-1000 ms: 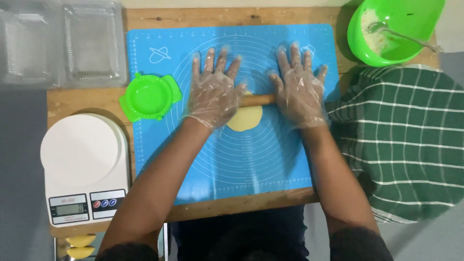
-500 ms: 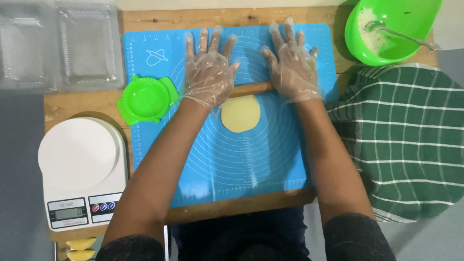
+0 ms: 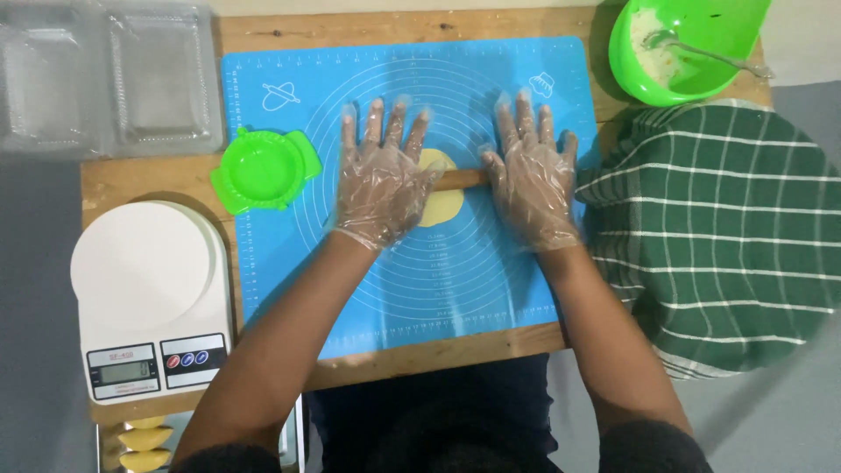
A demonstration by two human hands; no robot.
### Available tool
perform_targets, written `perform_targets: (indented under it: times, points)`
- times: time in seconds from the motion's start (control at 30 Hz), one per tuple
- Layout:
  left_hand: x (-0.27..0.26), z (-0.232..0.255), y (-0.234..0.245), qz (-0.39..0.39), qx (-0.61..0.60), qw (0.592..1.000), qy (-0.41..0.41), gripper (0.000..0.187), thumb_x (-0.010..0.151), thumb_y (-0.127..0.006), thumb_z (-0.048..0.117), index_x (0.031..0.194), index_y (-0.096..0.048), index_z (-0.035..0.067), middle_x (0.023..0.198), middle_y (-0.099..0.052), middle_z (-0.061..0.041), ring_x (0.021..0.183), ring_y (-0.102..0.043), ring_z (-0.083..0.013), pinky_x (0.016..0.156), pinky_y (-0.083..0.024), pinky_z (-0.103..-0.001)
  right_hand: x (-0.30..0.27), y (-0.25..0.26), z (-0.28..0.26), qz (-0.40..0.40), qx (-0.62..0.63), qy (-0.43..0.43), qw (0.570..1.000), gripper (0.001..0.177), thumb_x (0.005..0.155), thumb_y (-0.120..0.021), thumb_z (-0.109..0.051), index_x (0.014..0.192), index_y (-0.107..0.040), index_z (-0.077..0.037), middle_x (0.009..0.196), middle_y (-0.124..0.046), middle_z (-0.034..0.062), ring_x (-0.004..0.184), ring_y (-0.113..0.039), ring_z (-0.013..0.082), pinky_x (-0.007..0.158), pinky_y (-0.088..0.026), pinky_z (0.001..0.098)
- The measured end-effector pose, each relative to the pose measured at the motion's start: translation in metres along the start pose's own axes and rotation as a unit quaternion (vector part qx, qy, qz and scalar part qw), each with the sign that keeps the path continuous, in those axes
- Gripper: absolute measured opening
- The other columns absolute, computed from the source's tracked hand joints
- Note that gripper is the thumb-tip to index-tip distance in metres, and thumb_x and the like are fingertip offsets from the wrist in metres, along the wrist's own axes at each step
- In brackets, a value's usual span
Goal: Rolling out a small piece of dough into a flat circle using a rolling pin on a silicone mat.
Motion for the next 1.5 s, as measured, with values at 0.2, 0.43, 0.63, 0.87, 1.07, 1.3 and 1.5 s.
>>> perform_targets:
  times: [0.2, 0.43, 0.63, 0.87, 1.07, 1.3, 1.5]
  points:
    - [-0.019, 0.008, -0.007, -0.023, 0.017, 1.0, -0.011, 0.066, 0.107, -0.031, 0.053, 0.16, -0.037, 0.014, 0.167, -0.03, -0.018, 0.154, -0.021, -0.038, 0.122, -0.002, -0.066, -0.029, -0.011, 0.003, -0.009, 0.009, -0.005, 1.0, 0.071, 0.106, -0.039, -0.05, 0.166, -0.022, -0.015, 0.171, -0.023, 0.0154, 0.154, -0.023, 0.0416, 0.115, -0.025, 0.0688]
    - [-0.045, 0.009, -0.02, 0.02, 0.008, 0.998, -0.063, 0.057, 0.108, -0.04, 0.039, 0.155, -0.045, 0.007, 0.163, -0.039, -0.017, 0.151, -0.034, -0.0363, 0.123, -0.021, -0.059, -0.075, -0.03, 0.002, 0.028, -0.007, 0.006, 1.0, 0.08, 0.1, -0.048, -0.055, 0.164, -0.029, -0.012, 0.169, -0.025, 0.0169, 0.153, -0.024, 0.0434, 0.115, -0.032, 0.0641]
    - [-0.063, 0.0, -0.038, 0.084, -0.027, 0.992, -0.091, 0.05, 0.108, -0.045, 0.031, 0.147, -0.053, 0.003, 0.153, -0.052, -0.019, 0.146, -0.042, -0.0353, 0.123, -0.028, -0.051, -0.112, -0.027, -0.004, 0.015, 0.028, 0.008, 0.999, 0.081, 0.096, -0.055, -0.052, 0.161, -0.032, -0.009, 0.167, -0.029, 0.0197, 0.152, -0.024, 0.046, 0.116, -0.035, 0.0607]
    - [-0.073, -0.014, -0.069, 0.086, 0.037, 0.992, -0.082, 0.046, 0.106, -0.051, 0.028, 0.143, -0.059, 0.002, 0.153, -0.054, -0.018, 0.15, -0.038, -0.0365, 0.127, -0.023, -0.045, -0.135, -0.029, 0.003, 0.129, 0.116, 0.082, 0.981, 0.066, 0.099, -0.056, -0.04, 0.153, -0.046, -0.004, 0.153, -0.046, 0.0233, 0.144, -0.038, 0.0485, 0.12, -0.032, 0.0559]
    - [-0.073, -0.035, -0.08, 0.188, -0.018, 0.981, -0.054, 0.042, 0.101, -0.058, 0.03, 0.131, -0.067, 0.003, 0.15, -0.056, -0.02, 0.146, -0.042, -0.0377, 0.124, -0.03, -0.047, -0.113, -0.008, -0.006, 0.1, 0.153, 0.092, 0.979, 0.055, 0.103, -0.047, -0.038, 0.152, -0.05, -0.013, 0.157, -0.044, 0.0174, 0.146, -0.038, 0.0412, 0.121, -0.033, 0.0501]
    - [-0.046, -0.033, -0.033, 0.07, 0.018, 0.995, 0.067, 0.063, 0.105, -0.04, 0.05, 0.156, -0.045, 0.014, 0.164, -0.037, -0.018, 0.153, -0.027, -0.0428, 0.122, -0.019, -0.064, -0.037, -0.024, -0.013, 0.105, -0.091, 0.091, 0.986, 0.056, 0.113, -0.034, -0.047, 0.166, -0.032, -0.029, 0.17, -0.032, 0.0026, 0.153, -0.031, 0.0334, 0.12, -0.03, 0.0586]
    - [0.005, -0.057, -0.026, 0.129, 0.025, 0.987, 0.089, 0.06, 0.104, -0.043, 0.042, 0.156, -0.047, 0.012, 0.162, -0.041, -0.02, 0.153, -0.027, -0.0428, 0.123, -0.01, -0.065, 0.023, -0.002, -0.026, 0.009, 0.006, 0.032, 0.999, 0.059, 0.109, -0.026, -0.047, 0.164, -0.03, -0.025, 0.17, -0.027, 0.0038, 0.155, -0.022, 0.0378, 0.116, -0.015, 0.0762]
Point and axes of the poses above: each hand's wrist, its own x-axis towards the middle knuckle, its own y-axis out of the back of the hand, z = x × y, the point moved 7 cm from there along x, towards the middle knuckle
